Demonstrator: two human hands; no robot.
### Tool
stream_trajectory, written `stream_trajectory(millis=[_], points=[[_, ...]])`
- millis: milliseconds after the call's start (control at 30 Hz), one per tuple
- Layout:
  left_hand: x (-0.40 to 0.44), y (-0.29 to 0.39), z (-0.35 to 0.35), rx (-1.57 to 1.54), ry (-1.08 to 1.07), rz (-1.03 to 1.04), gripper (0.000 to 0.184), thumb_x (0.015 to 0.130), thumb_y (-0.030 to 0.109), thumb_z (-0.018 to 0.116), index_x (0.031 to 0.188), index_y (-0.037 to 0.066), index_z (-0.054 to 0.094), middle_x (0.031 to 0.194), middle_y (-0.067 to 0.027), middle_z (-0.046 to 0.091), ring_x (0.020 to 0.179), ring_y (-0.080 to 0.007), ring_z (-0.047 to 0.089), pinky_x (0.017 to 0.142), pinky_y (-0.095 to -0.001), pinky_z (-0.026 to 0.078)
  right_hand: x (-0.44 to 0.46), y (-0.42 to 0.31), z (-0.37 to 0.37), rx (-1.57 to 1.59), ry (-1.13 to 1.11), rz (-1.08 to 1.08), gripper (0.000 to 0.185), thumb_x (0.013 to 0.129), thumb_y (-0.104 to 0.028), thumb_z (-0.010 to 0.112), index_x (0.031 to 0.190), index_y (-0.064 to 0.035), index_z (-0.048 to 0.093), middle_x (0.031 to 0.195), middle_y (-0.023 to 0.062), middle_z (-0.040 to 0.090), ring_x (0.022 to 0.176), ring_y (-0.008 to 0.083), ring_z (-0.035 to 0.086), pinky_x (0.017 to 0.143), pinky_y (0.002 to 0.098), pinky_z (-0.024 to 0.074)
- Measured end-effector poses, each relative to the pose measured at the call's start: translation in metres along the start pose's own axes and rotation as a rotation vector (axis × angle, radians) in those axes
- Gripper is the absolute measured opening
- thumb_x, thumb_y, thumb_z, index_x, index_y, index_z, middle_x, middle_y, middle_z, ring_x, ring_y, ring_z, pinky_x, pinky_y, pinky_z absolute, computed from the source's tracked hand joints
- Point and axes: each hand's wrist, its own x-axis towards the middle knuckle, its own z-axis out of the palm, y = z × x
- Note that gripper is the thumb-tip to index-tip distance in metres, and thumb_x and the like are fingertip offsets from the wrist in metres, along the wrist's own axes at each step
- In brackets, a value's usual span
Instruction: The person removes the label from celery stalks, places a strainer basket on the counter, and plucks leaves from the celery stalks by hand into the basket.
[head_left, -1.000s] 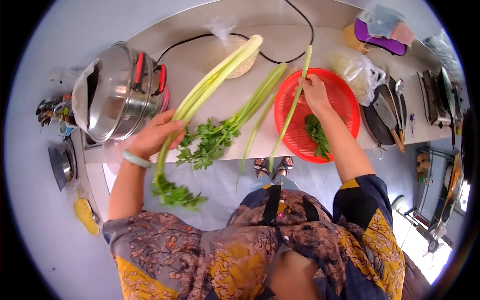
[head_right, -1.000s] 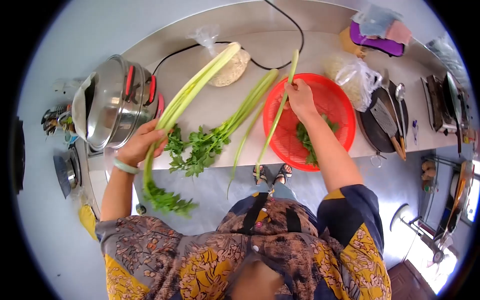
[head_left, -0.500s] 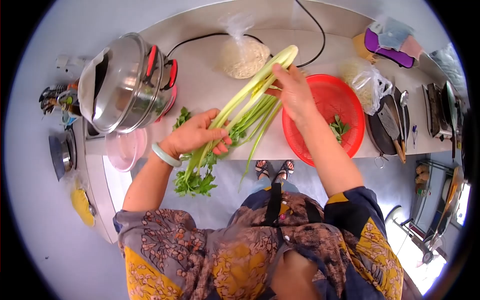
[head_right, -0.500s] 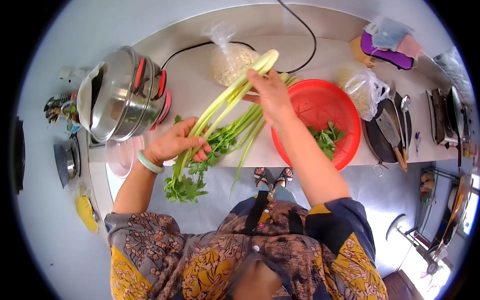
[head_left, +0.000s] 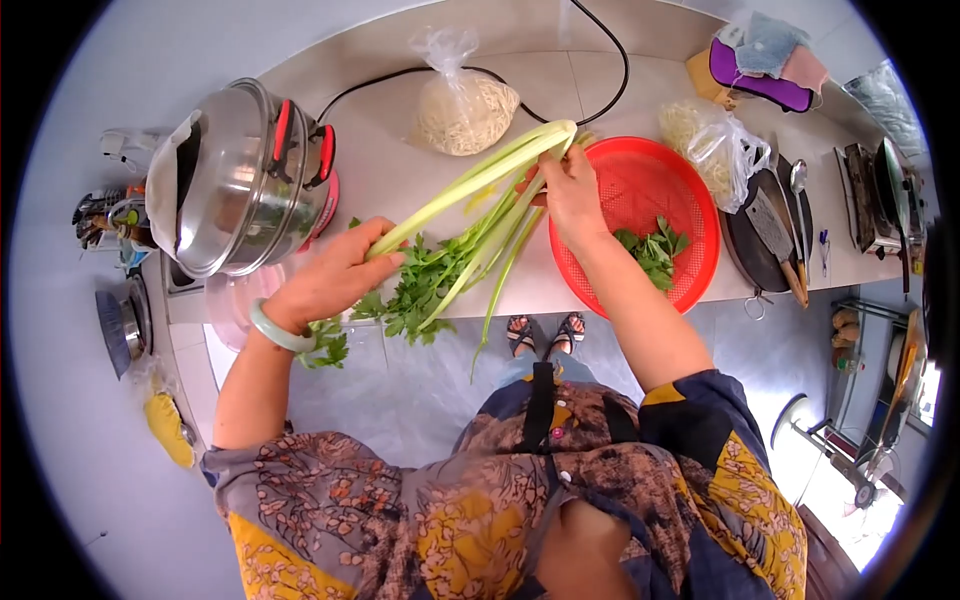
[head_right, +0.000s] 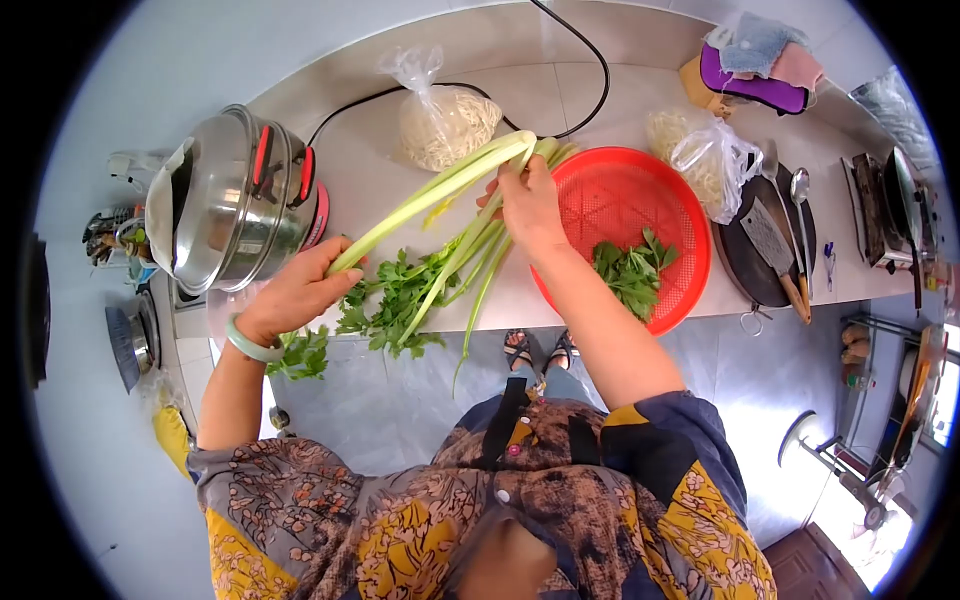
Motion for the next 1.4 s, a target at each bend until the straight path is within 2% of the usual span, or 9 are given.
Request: stream_trajectory(millis=[267, 367, 500, 667, 733, 833, 1033, 1167, 1400], points=[[-0.039, 0.021, -0.045, 0.169, -0.005, 0.026, 0.022, 0.096, 0.02, 0.054, 0.106, 0.001, 0.055, 0.077, -0.0087, 0.051, 0.074, -0.0166, 0.048, 0.069, -0.0325, 0.042, -0.002, 0.062, -0.018, -0.535, -0.008, -0.108, 0.016, 0.098, -0.013, 0.048, 0.102, 0.0011, 0.042, 0.073, 0.0114, 0.059, 0.059, 0.0199, 0.062, 0.058, 0.0371, 0.0522], [-0.056, 0.014, -0.067, 0.204, 0.06, 0.087, 0.023, 0.097, 0.021, 0.052, 0.109, 0.002, 0.056, 0.073, -0.0035, 0.049, 0.067, -0.0117, 0.047, 0.061, -0.0284, 0.041, 0.01, 0.074, -0.035, -0.152, 0.068, 0.058, 0.013, 0.099, -0.014, 0.045, 0.101, -0.0008, 0.042, 0.074, 0.0091, 0.056, 0.058, 0.0186, 0.06, 0.057, 0.0346, 0.053], [-0.066, 0.015, -0.074, -0.271, -0.054, -0.22, 0.028, 0.101, 0.028, 0.046, 0.115, 0.007, 0.058, 0.064, 0.0062, 0.043, 0.051, -0.0004, 0.037, 0.043, -0.0177, 0.027, -0.006, 0.053, -0.028, 0.01, 0.051, 0.031, 0.014, 0.1, -0.017, 0.046, 0.099, -0.0034, 0.044, 0.075, 0.0065, 0.054, 0.058, 0.0165, 0.057, 0.057, 0.0316, 0.0526], [-0.023, -0.031, -0.014, -0.727, -0.19, -0.099, 0.031, 0.101, 0.029, 0.043, 0.104, 0.001, 0.057, 0.067, 0.0, 0.05, 0.044, -0.0071, 0.046, 0.037, -0.0211, 0.038, -0.019, 0.018, -0.014, 0.353, -0.051, 0.076, 0.018, 0.097, -0.021, 0.055, 0.095, -0.0051, 0.046, 0.079, 0.0042, 0.055, 0.057, 0.0095, 0.046, 0.049, 0.0236, 0.0403], [-0.009, -0.031, 0.007, -0.914, -0.259, -0.102, 0.034, 0.101, 0.031, 0.043, 0.103, -0.001, 0.056, 0.067, -0.0008, 0.05, 0.045, -0.0095, 0.049, 0.036, -0.023, 0.041, -0.028, -0.003, -0.006, 0.453, -0.09, 0.078, 0.026, 0.094, -0.021, 0.061, 0.11, -0.0041, 0.05, 0.083, 0.0046, 0.056, 0.057, 0.008, 0.041, 0.046, 0.0201, 0.032], [0.008, -0.028, 0.033, -1.048, -0.402, -0.114, 0.039, 0.102, 0.035, 0.04, 0.102, -0.001, 0.057, 0.065, -0.0017, 0.048, 0.045, -0.0117, 0.05, 0.038, -0.0262, 0.044, -0.034, -0.02, 0.002, 0.561, -0.186, 0.08, 0.04, 0.091, -0.017, 0.065, 0.125, -0.0018, 0.051, 0.086, 0.006, 0.058, 0.06, 0.0086, 0.047, 0.044, 0.019, 0.0304], [0.03, -0.031, 0.062, -1.016, -0.541, -0.101, 0.041, 0.103, 0.036, 0.036, 0.117, 0.0, 0.052, 0.074, -0.008, 0.059, 0.059, -0.0188, 0.062, 0.052, -0.034, 0.057, -0.027, -0.022, -0.007, 0.437, -0.154, 0.008, 0.021, 0.088, -0.012, 0.068, 0.104, -0.0023, 0.058, 0.08, 0.003, 0.057, 0.056, 0.0077, 0.049, 0.044, 0.0203, 0.0306], [0.032, -0.018, 0.063, -0.933, -0.424, -0.092, 0.035, 0.101, 0.029, 0.047, 0.124, 0.003, 0.045, 0.098, -0.0122, 0.059, 0.071, -0.0178, 0.065, 0.058, -0.0315, 0.057, -0.028, -0.017, -0.008, 0.348, -0.053, 0.0, 0.014, 0.089, -0.013, 0.068, 0.093, -0.0045, 0.058, 0.077, 0.0014, 0.058, 0.053, 0.0062, 0.048, 0.044, 0.0203, 0.0316], [0.043, -0.009, 0.068, -0.683, -0.306, 0.031, 0.038, 0.096, 0.03, 0.058, 0.12, 0.001, 0.05, 0.093, -0.0058, 0.06, 0.073, -0.0128, 0.062, 0.068, -0.0276, 0.054, -0.029, -0.009, 0.001, 0.273, -0.041, 0.015, 0.016, 0.089, -0.017, 0.068, 0.093, -0.0053, 0.058, 0.075, 0.0002, 0.059, 0.052, 0.0051, 0.048, 0.043, 0.0196, 0.0336]])
